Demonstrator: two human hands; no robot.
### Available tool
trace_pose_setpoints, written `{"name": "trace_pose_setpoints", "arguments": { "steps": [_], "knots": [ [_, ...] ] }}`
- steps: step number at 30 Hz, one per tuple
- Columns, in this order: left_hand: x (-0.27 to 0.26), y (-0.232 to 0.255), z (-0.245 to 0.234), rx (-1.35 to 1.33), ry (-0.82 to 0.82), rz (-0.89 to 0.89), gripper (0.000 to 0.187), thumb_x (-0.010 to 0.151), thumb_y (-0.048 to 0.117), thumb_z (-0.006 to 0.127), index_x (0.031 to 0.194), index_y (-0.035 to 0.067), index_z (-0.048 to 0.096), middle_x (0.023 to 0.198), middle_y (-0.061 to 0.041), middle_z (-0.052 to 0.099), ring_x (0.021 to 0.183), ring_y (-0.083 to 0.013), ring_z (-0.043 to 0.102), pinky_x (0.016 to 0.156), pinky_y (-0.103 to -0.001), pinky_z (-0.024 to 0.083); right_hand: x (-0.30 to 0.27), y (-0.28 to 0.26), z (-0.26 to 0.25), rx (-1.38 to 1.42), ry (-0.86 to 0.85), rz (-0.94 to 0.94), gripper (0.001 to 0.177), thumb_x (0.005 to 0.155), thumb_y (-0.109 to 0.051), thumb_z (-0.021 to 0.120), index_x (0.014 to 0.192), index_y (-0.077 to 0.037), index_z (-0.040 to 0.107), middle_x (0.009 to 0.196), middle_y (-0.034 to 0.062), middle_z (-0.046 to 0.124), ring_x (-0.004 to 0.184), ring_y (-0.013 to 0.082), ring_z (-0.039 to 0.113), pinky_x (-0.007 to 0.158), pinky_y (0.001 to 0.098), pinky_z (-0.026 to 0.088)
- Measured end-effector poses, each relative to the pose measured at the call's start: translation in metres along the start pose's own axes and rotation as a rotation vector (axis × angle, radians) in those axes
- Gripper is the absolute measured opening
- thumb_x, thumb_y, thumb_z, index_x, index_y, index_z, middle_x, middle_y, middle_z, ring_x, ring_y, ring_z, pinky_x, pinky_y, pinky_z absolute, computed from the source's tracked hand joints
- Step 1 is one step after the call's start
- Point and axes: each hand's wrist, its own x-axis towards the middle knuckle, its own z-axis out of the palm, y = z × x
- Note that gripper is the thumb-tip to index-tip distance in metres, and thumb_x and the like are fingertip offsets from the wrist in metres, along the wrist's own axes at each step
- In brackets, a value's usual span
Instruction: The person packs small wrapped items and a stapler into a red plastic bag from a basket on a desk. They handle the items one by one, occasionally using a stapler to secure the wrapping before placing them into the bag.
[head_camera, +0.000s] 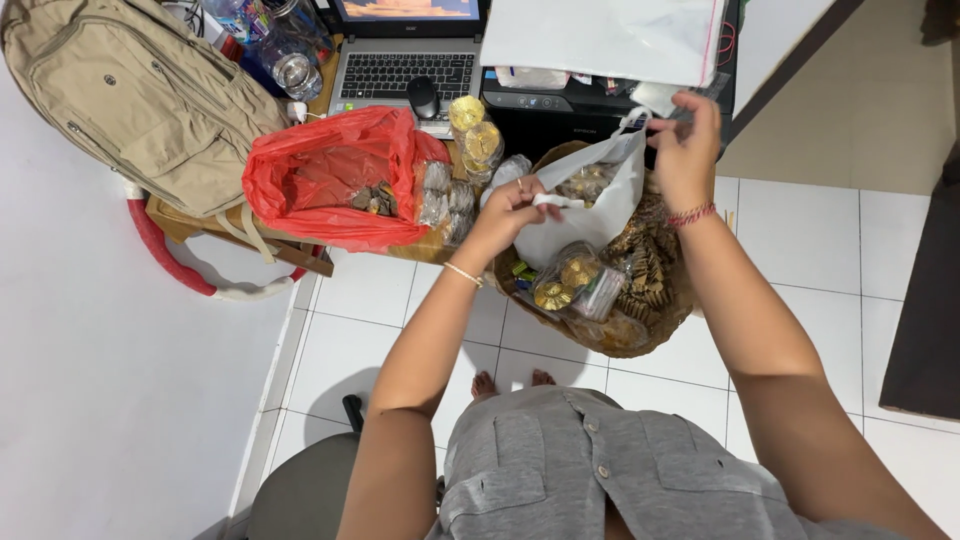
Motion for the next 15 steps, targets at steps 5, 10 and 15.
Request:
{"name": "trace_pose_setpoints", "arguments": {
  "steps": [5, 10, 15],
  "knots": [
    [0.0, 0.006, 0.008, 0.405, -0.053, -0.125, 0.025, 0.097, 0.021, 0.057, 0.114, 0.004, 0.064, 0.11, -0.02, 0.067, 0.084, -0.0322, 0.066, 0.077, -0.039, 0.053, -0.035, 0.01, 0.018, -0.118, -0.224, -0.467, 0.037, 0.088, 0.02, 0.054, 0.112, -0.005, 0.067, 0.106, 0.0064, 0.062, 0.094, 0.0271, 0.07, 0.08, 0.0358, 0.06],
    [0.001, 0.02, 0.023, 0.863, -0.233, -0.305, 0.055, 0.11, 0.038, 0.035, 0.144, -0.001, 0.054, 0.118, -0.029, 0.07, 0.106, -0.0397, 0.072, 0.083, -0.046, 0.059, -0.047, 0.013, 0.032, -0.602, -0.901, -0.453, 0.031, 0.094, 0.0, 0.051, 0.119, -0.005, 0.068, 0.112, 0.0155, 0.075, 0.111, 0.0341, 0.071, 0.119, 0.052, 0.035],
    [0.024, -0.085, -0.007, 1.385, -0.231, -0.081, 0.039, 0.103, 0.033, 0.046, 0.112, 0.001, 0.067, 0.084, -0.022, 0.072, 0.08, -0.043, 0.074, 0.066, -0.051, 0.059, -0.036, 0.053, 0.02, -1.062, -0.826, -0.651, 0.019, 0.093, -0.023, 0.059, 0.108, -0.021, 0.069, 0.116, -0.0022, 0.072, 0.098, 0.0215, 0.075, 0.097, 0.039, 0.051]
  ]
}}
